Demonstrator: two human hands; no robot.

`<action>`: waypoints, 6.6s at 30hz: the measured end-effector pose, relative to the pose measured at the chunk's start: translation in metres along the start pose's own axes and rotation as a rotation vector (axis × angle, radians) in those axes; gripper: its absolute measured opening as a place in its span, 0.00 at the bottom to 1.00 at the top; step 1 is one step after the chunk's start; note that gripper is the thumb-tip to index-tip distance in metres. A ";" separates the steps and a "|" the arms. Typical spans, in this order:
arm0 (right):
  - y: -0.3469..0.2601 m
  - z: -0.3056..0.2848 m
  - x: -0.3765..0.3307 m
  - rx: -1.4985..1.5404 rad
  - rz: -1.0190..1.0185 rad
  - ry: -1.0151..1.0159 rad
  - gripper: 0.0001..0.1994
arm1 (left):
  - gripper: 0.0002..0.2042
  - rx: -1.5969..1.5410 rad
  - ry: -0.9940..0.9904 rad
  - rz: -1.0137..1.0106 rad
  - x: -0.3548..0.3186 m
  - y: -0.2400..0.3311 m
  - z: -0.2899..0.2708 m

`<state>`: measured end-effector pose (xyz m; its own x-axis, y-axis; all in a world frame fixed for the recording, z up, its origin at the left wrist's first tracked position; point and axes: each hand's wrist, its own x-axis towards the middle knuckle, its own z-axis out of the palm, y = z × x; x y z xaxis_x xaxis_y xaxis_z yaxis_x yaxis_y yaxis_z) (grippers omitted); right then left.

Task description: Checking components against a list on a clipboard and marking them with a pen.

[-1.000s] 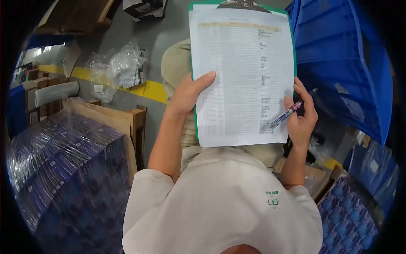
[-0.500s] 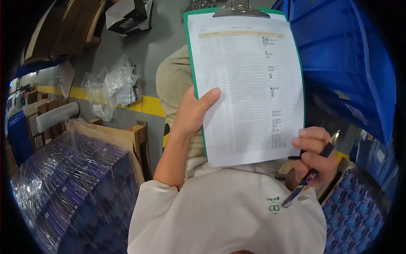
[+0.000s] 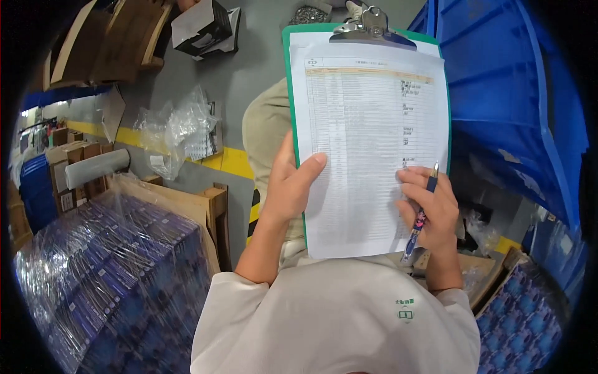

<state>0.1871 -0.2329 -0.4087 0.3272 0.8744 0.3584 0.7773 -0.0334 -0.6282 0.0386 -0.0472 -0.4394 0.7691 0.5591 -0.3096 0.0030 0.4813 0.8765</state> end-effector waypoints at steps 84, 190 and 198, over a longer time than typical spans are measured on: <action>0.015 0.040 0.075 -0.019 -0.203 0.045 0.12 | 0.17 0.048 0.005 0.043 0.018 0.028 0.016; 0.027 0.019 0.010 0.293 0.035 0.180 0.06 | 0.26 -0.068 -0.198 -0.236 -0.007 0.022 -0.014; 0.018 0.025 0.013 0.293 0.211 0.290 0.02 | 0.24 -0.036 -0.103 -0.178 -0.010 0.015 -0.009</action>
<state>0.1920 -0.2099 -0.4328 0.6312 0.6900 0.3544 0.5068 -0.0210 -0.8618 0.0250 -0.0396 -0.4262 0.8197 0.3924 -0.4174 0.1230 0.5910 0.7972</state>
